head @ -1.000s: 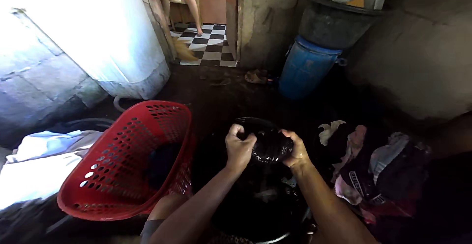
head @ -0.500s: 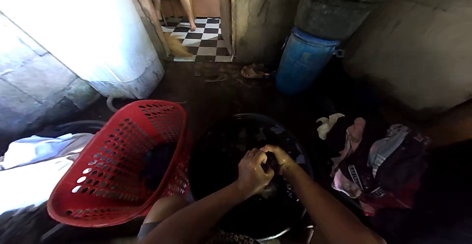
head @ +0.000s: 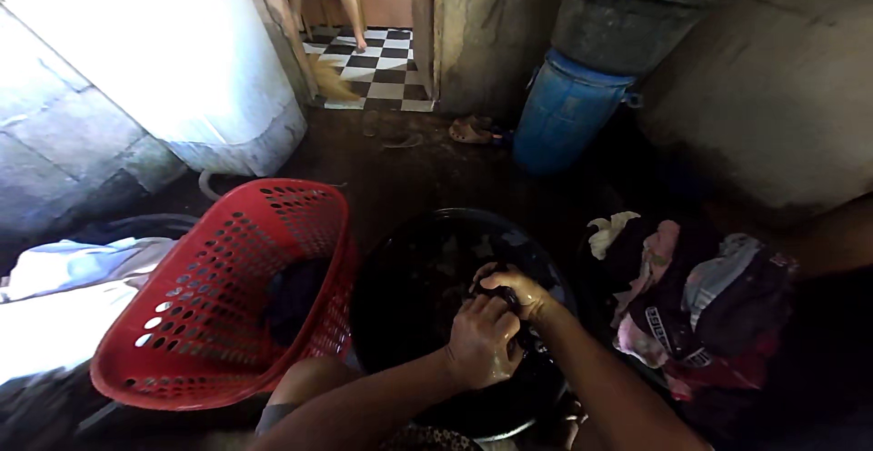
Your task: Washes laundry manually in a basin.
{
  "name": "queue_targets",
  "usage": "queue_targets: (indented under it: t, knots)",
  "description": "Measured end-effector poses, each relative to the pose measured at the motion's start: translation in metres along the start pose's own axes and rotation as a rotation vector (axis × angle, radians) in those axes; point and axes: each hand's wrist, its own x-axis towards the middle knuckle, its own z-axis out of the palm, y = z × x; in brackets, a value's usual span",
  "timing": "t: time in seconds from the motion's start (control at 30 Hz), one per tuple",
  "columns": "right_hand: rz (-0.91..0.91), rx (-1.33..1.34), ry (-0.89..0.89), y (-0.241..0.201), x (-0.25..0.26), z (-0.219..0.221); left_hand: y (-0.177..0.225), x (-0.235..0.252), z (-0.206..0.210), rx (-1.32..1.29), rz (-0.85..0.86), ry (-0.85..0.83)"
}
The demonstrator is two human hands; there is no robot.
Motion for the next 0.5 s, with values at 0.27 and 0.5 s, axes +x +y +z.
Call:
queue_targets:
  t: [0.27,0.5]
  knots:
    - [0.099,-0.516,0.282,0.001,-0.003,0.025,-0.006,-0.029,0.019,0.166,0.153,-0.230]
    - [-0.202,-0.355,0.707,-0.013,-0.001,0.009,-0.053,0.005,0.006,-0.093,-0.329,-0.399]
